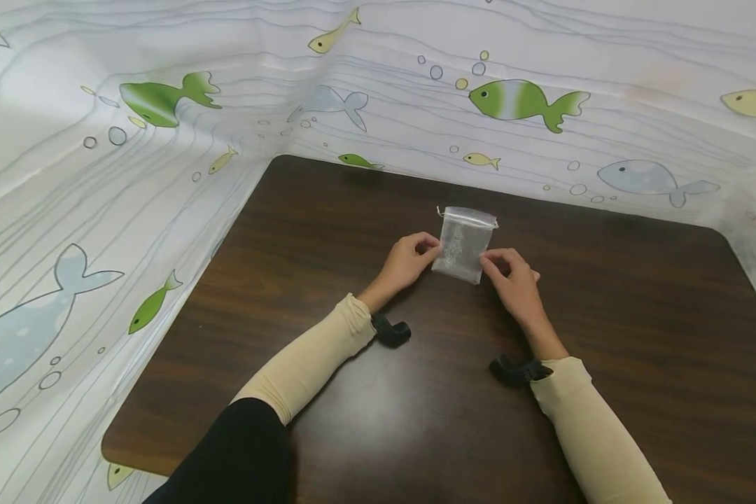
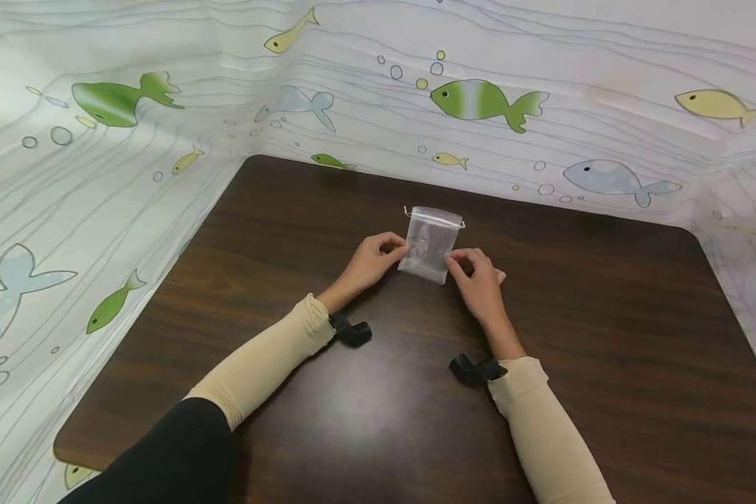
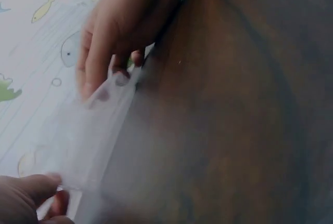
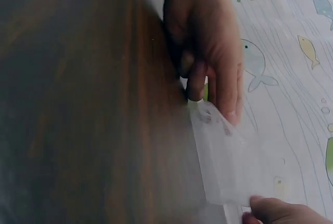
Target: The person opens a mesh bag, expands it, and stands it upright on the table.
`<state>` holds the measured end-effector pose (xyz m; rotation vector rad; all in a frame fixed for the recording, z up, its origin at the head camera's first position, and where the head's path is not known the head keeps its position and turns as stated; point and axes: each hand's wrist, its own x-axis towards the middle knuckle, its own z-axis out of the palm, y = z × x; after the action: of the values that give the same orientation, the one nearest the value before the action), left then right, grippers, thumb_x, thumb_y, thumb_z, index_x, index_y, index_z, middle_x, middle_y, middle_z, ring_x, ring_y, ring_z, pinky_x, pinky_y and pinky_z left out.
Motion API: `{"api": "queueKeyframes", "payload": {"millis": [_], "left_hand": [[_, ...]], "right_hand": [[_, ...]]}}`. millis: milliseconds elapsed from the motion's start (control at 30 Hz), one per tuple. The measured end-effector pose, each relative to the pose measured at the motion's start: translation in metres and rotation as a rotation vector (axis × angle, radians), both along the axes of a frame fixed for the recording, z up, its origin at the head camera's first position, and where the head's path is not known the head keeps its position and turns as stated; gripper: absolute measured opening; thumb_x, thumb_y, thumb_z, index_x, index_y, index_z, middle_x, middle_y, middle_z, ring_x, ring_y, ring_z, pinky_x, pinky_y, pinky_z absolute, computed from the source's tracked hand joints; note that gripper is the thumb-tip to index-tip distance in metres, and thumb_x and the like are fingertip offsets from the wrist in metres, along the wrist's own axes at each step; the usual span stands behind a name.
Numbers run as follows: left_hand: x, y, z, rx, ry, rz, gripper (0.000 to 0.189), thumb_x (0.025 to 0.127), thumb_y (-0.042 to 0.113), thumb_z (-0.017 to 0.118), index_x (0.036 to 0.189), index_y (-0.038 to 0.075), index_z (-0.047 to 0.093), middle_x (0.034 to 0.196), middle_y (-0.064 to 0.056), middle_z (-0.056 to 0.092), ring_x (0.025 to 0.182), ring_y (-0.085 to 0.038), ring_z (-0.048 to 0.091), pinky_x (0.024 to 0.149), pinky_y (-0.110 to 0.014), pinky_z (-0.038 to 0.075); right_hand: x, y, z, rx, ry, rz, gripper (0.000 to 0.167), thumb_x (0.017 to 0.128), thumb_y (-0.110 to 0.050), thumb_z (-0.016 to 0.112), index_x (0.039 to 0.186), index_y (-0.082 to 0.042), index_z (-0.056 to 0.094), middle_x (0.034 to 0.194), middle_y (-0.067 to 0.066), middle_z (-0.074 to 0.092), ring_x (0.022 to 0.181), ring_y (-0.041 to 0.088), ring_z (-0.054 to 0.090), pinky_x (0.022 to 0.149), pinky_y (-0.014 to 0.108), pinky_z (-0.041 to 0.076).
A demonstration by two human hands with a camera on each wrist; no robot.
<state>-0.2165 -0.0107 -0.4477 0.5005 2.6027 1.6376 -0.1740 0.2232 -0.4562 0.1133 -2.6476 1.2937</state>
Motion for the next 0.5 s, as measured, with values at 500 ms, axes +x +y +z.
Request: {"api": "queueKeyframes", "payload": {"millis": [500], "left_hand": [[-0.002,-0.002,-0.008,0.144,0.101,-0.02,0.016,0.1,0.017,0.071,0.111,0.006,0.076,0.112,-0.008,0.068,0.07,-0.01,0.044,0.068,-0.02,0.038]], "right_hand": [[0.004,-0.005,0.009,-0.202,0.172,0.019,0.012,0.099,0.0,0.067,0.108,0.007,0.071,0.11,-0.005,0.058,0.086,0.002,0.047,0.077,0.02,0.037]]}}
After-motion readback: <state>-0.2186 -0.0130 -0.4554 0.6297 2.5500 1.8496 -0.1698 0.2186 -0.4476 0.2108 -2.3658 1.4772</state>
